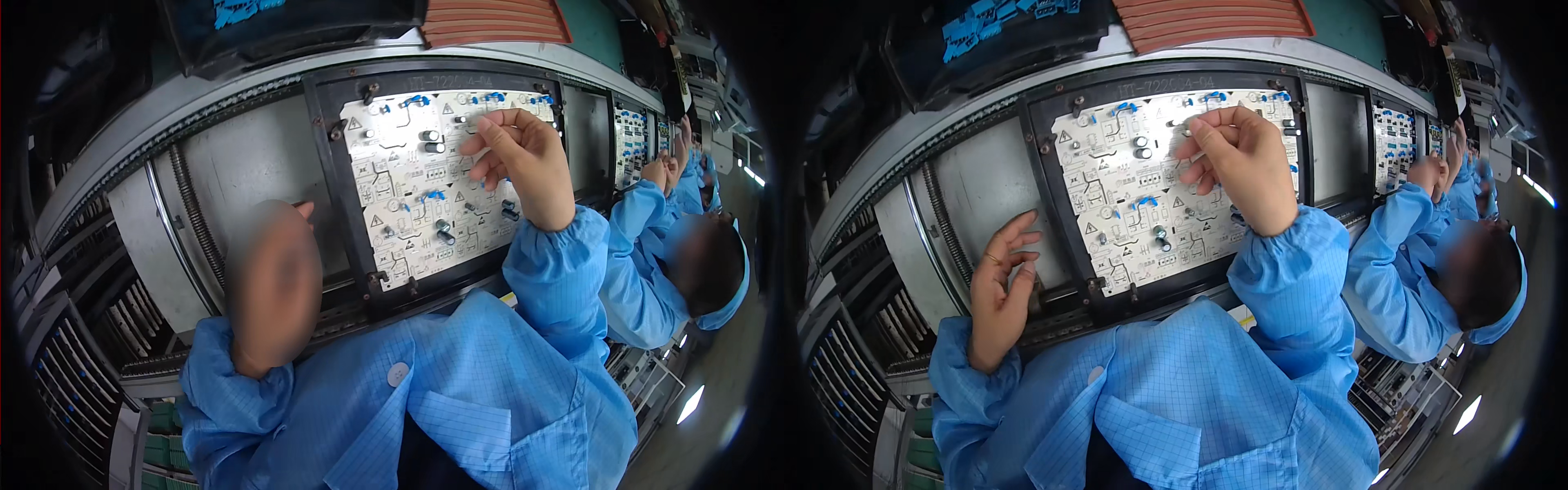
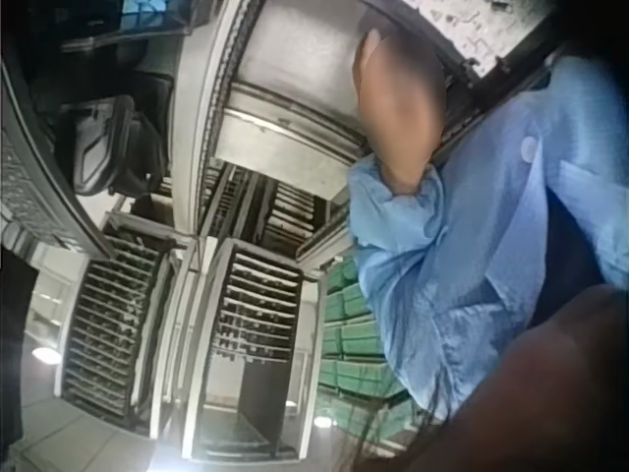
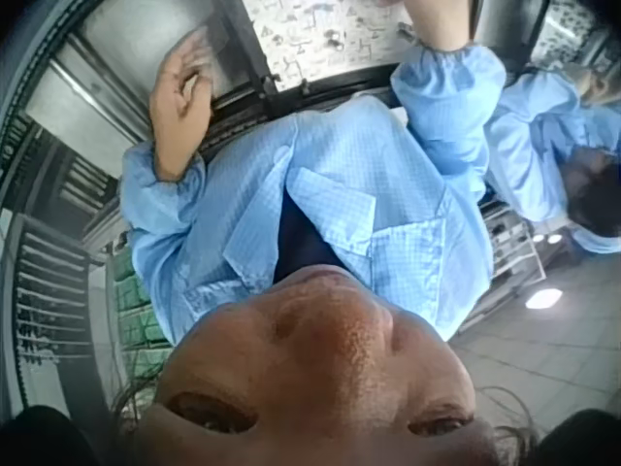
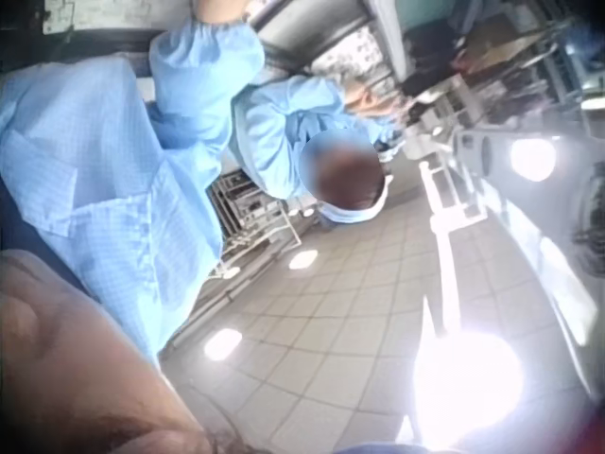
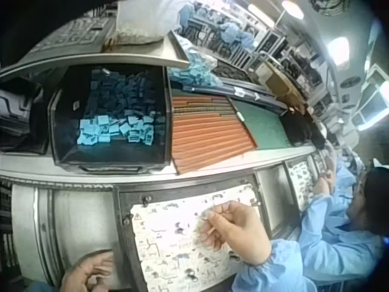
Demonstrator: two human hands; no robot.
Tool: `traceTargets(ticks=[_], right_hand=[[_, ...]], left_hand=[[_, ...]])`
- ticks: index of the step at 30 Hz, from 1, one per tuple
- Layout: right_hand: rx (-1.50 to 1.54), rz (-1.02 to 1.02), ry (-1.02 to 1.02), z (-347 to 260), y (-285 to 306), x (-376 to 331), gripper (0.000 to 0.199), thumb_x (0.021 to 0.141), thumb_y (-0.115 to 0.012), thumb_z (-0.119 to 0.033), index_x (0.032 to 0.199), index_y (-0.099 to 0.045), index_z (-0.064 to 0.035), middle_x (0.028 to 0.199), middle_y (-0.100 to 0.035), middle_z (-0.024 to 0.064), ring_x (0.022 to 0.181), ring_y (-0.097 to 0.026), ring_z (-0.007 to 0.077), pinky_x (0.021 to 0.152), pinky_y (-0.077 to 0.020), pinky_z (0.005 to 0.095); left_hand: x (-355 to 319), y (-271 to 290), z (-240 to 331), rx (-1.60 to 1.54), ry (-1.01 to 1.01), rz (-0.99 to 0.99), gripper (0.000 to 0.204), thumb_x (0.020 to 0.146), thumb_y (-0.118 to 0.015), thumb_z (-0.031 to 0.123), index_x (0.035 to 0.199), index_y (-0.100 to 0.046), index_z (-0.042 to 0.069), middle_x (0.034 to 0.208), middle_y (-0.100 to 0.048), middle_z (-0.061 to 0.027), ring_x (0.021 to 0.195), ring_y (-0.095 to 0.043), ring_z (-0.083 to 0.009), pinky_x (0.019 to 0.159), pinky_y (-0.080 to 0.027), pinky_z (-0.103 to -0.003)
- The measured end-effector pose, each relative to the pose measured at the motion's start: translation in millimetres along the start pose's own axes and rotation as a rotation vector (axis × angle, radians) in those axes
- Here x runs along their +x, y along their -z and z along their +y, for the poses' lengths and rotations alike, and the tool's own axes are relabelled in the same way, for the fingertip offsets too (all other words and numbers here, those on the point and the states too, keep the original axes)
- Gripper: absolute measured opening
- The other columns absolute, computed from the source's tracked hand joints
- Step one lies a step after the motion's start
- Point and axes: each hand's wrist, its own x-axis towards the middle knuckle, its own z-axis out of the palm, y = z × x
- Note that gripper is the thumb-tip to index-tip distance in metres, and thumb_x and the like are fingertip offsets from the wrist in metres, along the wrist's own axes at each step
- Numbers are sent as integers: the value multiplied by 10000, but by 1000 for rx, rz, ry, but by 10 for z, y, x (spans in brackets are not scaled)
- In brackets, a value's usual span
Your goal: Assembling electronic components onto a printed circuit board at a manual assembly station.
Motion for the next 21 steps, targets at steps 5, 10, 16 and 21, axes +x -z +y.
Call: traceTargets(ticks=[5,10,16,21], right_hand=[[-61,92,-56,-11,-91,51,230,939,-652,-202,979,-621,22,764,-695,98,534,-615,117,463,-469,215],[-100,102,-78,-18,-48,86,222,945,-645,-208,991,-636,9,734,-678,70,520,-595,95,452,-456,204],[-98,96,-95,-14,-48,110,204,952,-637,-205,978,-648,-3,713,-662,50,509,-575,80,441,-445,195],[-102,102,-89,-14,-54,104,209,946,-648,-212,957,-646,-4,709,-664,54,511,-580,85,444,-450,203]], left_hand=[[-58,41,32,17,-14,34,439,903,-485,-57,1336,-520,5,1300,-569,-150,1156,-562,-208,948,-446,-304],[-60,58,19,18,-77,44,424,866,-519,-84,1281,-554,-4,1290,-583,-171,1125,-594,-243,908,-467,-308],[-72,75,0,25,-112,54,408,864,-520,-78,1265,-558,-12,1300,-580,-175,1140,-592,-253,906,-479,-325],[-81,63,17,40,-120,57,405,864,-520,-80,1260,-563,-7,1306,-579,-168,1142,-591,-257,905,-474,-318]])
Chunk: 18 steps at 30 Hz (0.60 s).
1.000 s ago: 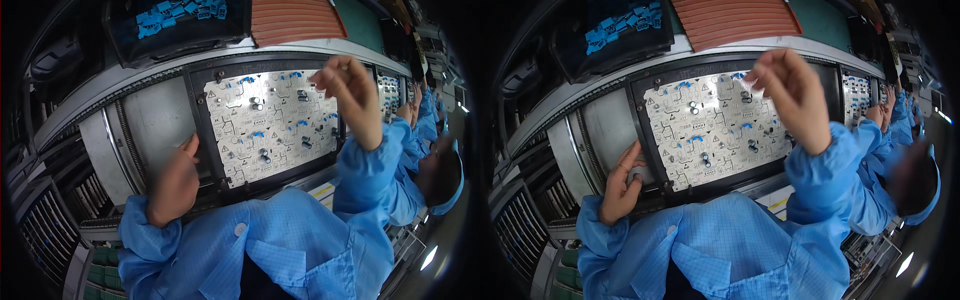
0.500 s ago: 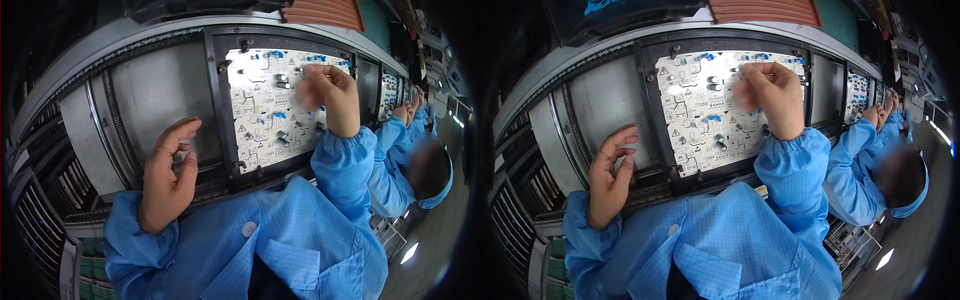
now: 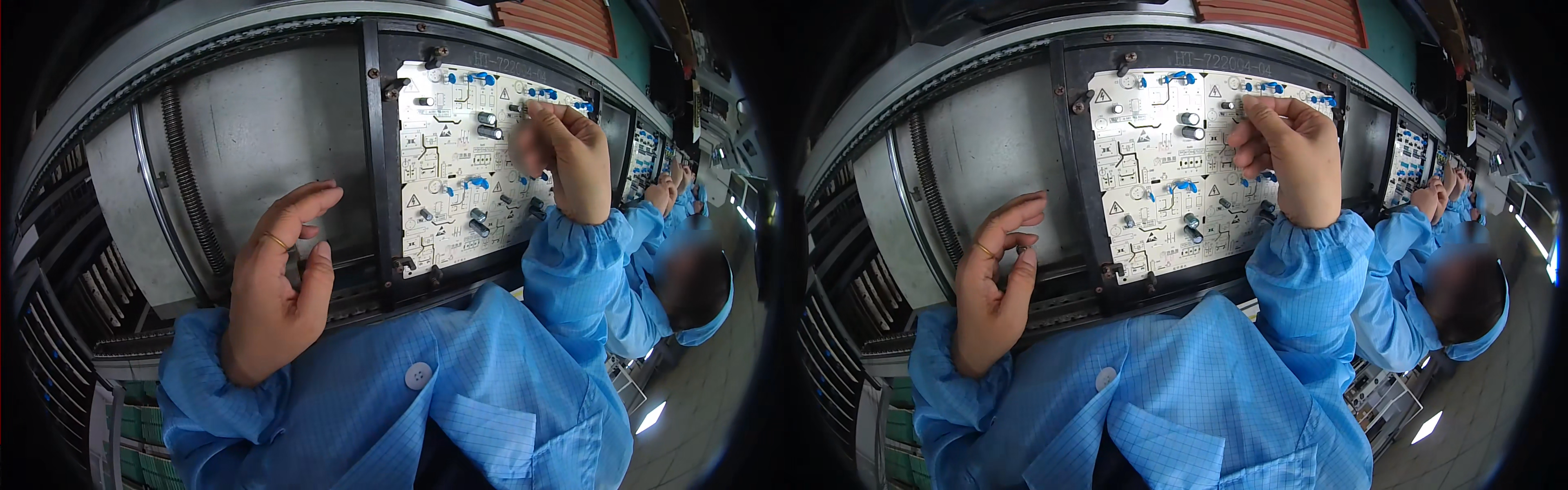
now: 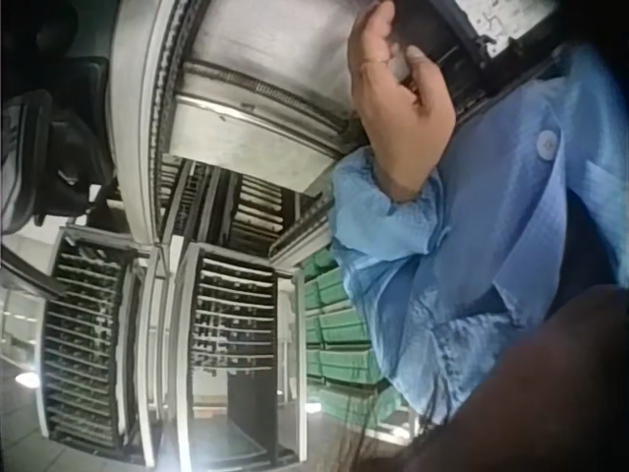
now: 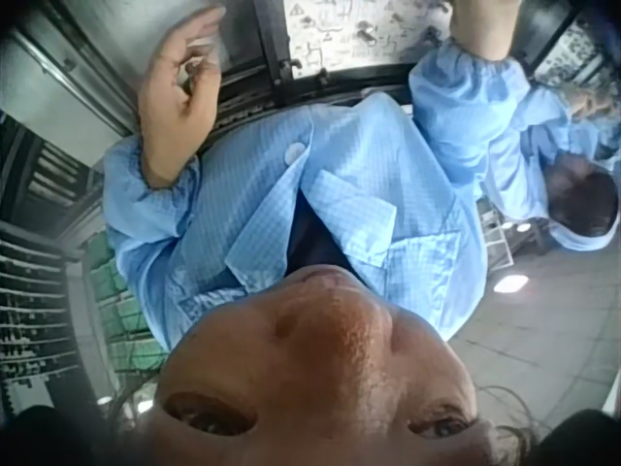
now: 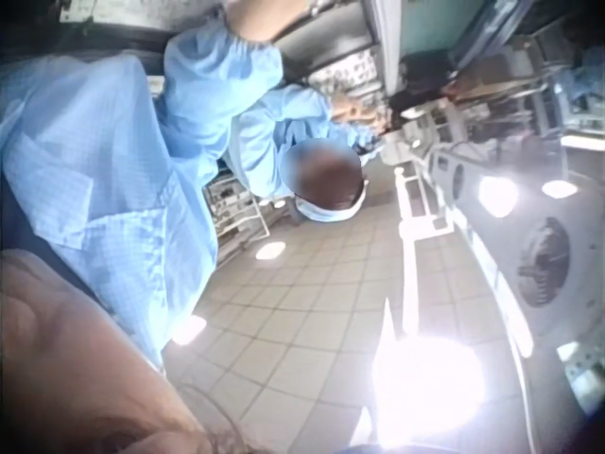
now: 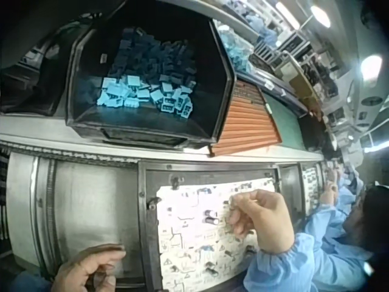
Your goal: Assembling electronic components onto a printed circuit board at a manual assembly station.
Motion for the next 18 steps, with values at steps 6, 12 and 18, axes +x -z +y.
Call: traceTargets(ticks=[6,12,18], right_hand=[[-14,131,97,48,-175,-103,205,945,-653,-191,966,-605,8,707,-665,77,521,-594,105,466,-454,209],[-54,208,179,103,-303,-166,169,944,-636,-117,996,-590,37,704,-643,59,532,-574,83,468,-442,206],[-94,226,151,91,-298,-139,168,940,-638,-113,995,-583,36,708,-648,59,530,-578,81,467,-448,205]], left_hand=[[-3,9,27,18,22,-9,414,865,-517,-83,1268,-562,0,1311,-576,-167,1141,-591,-252,903,-469,-314],[-8,55,43,32,67,-45,407,898,-489,-55,1299,-540,-4,1345,-552,-157,1197,-555,-237,946,-452,-323],[0,74,66,39,108,-84,406,922,-458,-42,1322,-520,-9,1375,-527,-146,1244,-522,-229,995,-432,-331]])
